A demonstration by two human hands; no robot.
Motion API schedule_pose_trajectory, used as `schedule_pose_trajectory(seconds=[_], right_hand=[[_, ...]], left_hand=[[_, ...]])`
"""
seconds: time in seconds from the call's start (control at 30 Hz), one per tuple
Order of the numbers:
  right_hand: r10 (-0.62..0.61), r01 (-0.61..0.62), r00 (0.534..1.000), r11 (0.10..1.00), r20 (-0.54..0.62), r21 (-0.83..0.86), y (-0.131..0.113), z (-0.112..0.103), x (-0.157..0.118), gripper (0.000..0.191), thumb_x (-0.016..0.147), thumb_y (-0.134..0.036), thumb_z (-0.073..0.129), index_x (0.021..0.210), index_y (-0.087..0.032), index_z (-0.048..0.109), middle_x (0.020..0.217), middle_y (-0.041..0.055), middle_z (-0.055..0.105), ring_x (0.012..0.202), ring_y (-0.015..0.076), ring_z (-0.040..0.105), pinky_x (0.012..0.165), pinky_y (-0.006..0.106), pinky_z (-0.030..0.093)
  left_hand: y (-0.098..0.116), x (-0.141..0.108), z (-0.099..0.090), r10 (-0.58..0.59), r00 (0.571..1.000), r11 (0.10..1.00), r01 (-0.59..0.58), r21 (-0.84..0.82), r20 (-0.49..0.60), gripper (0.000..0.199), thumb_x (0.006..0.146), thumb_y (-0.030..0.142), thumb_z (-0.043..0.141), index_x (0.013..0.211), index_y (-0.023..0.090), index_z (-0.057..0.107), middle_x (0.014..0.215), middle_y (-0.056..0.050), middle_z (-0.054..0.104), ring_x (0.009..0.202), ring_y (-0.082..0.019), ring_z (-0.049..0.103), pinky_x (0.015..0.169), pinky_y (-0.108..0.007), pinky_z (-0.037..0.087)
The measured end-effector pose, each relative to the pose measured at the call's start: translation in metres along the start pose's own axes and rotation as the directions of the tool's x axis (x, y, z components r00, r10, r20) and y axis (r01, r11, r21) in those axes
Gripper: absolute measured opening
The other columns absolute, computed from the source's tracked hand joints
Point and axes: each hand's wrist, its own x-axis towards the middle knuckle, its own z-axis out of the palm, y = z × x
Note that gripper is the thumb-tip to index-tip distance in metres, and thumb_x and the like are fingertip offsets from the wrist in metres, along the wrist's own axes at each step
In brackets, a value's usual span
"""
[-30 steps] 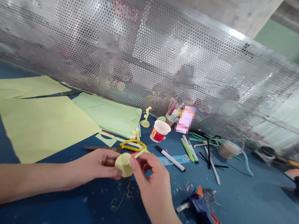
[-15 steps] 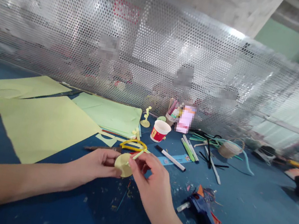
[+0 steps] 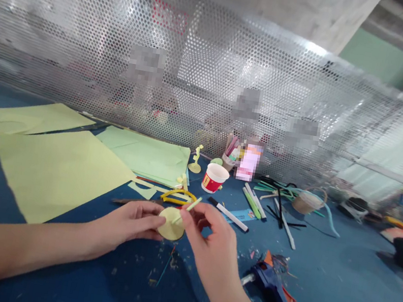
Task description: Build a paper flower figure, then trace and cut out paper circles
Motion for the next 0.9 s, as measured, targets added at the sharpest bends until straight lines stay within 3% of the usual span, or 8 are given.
schedule_pose_trajectory(seconds=[0.13, 0.27, 0.37, 0.7, 0.9], right_hand=[[0.055, -0.063, 0.994, 0.995, -0.099, -0.071, 0.009, -0.019, 0.030, 0.025, 0.079, -0.041, 0.056, 0.082, -0.018, 0.065, 0.076, 0.0037, 0.068, 0.065, 0.0171, 0.063, 0.057, 0.025, 0.049], [0.069, -0.067, 0.998, 0.955, -0.003, -0.290, 0.031, -0.030, 0.068, 0.025, 0.077, -0.039, 0.056, 0.082, -0.017, 0.067, 0.082, 0.0059, 0.072, 0.075, 0.0221, 0.066, 0.066, 0.029, 0.048], [0.091, -0.058, 0.992, 0.945, 0.090, -0.322, 0.041, -0.026, 0.085, 0.021, 0.078, -0.034, 0.055, 0.077, -0.018, 0.069, 0.078, 0.0045, 0.073, 0.073, 0.0213, 0.067, 0.064, 0.027, 0.048], [0.072, 0.000, 0.982, 0.925, 0.175, -0.380, 0.043, -0.002, 0.098, 0.021, 0.077, -0.031, 0.054, 0.067, -0.018, 0.067, 0.072, 0.0050, 0.072, 0.069, 0.0194, 0.066, 0.064, 0.026, 0.045], [0.113, -0.027, 0.975, 0.915, 0.192, -0.402, 0.051, 0.002, 0.095, 0.015, 0.075, -0.028, 0.057, 0.073, -0.017, 0.067, 0.076, 0.0061, 0.072, 0.072, 0.0178, 0.067, 0.066, 0.024, 0.045]], left_hand=[[0.007, -0.005, 0.003, -0.030, 0.999, 0.998, 0.028, -0.061, -0.044, 0.036, 0.078, 0.041, 0.061, 0.093, 0.009, 0.062, 0.089, -0.015, 0.070, 0.089, -0.023, 0.065, 0.088, -0.037, 0.046], [0.012, -0.007, 0.006, -0.046, 0.996, 0.998, 0.044, -0.034, -0.072, 0.034, 0.075, 0.040, 0.063, 0.090, 0.009, 0.061, 0.084, -0.014, 0.070, 0.086, -0.023, 0.066, 0.087, -0.038, 0.047], [0.014, -0.008, 0.006, -0.041, 0.996, 0.999, 0.040, -0.021, -0.075, 0.030, 0.074, 0.036, 0.065, 0.088, 0.010, 0.061, 0.082, -0.013, 0.070, 0.084, -0.023, 0.066, 0.084, -0.037, 0.048], [0.019, -0.011, 0.006, -0.031, 0.997, 0.999, 0.031, 0.007, -0.065, 0.022, 0.073, 0.032, 0.064, 0.081, 0.011, 0.060, 0.077, -0.010, 0.070, 0.078, -0.019, 0.066, 0.080, -0.034, 0.049], [0.018, -0.010, 0.006, -0.029, 0.998, 1.000, 0.029, 0.010, -0.048, 0.023, 0.073, 0.032, 0.064, 0.081, 0.012, 0.060, 0.076, -0.010, 0.070, 0.078, -0.019, 0.067, 0.080, -0.033, 0.049]])
